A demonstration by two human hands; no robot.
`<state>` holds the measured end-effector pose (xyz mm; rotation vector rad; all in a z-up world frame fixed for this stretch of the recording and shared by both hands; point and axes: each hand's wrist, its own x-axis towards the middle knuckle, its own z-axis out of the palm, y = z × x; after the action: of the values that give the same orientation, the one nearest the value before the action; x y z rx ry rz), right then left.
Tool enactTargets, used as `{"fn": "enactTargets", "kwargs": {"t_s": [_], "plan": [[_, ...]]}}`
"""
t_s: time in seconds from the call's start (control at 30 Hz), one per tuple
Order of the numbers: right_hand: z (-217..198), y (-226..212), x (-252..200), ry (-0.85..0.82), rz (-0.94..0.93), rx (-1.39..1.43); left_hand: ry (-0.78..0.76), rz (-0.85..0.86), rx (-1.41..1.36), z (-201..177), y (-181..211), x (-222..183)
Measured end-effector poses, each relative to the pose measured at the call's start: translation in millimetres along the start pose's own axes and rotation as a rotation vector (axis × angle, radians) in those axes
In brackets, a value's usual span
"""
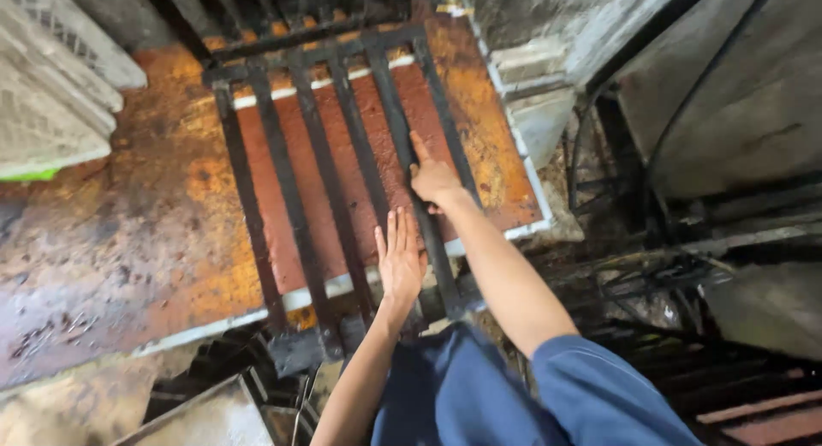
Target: Cutting large sheets of cake into strips using a metal grid and a knife
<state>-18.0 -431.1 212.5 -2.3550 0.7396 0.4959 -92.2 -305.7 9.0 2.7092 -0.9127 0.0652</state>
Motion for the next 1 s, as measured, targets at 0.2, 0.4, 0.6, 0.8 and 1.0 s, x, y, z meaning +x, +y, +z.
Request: {"fn": "enactTargets", "kwargs": {"t_s": [0.2,0.4,0.6,0.8,1.0], "plan": [[15.4,19.3,4.5,0.012,-0.053,0.028,0.050,0.006,-0.007,8.4,0.0,-6.6],[16.6,22.7,-41.6,-0.001,-0.066,0.110,0.101,0.005,-0.055,3.7,-3.5,-2.6],[47.4,63.9,-29.6,-0.031,0.010,-0.002,0.160,0.014,-0.096,10.8,-0.3,-0.1],[86.8,90.7,35.3,0.058,0.079,-0.160,0.183,0.004,-0.077,5.5,-2.7,-2.0],[144.5,145.6,69.3,0.075,0.134,-0.126,0.175,-0.007,-0.113,11.7,-2.6,-5.4]]}}
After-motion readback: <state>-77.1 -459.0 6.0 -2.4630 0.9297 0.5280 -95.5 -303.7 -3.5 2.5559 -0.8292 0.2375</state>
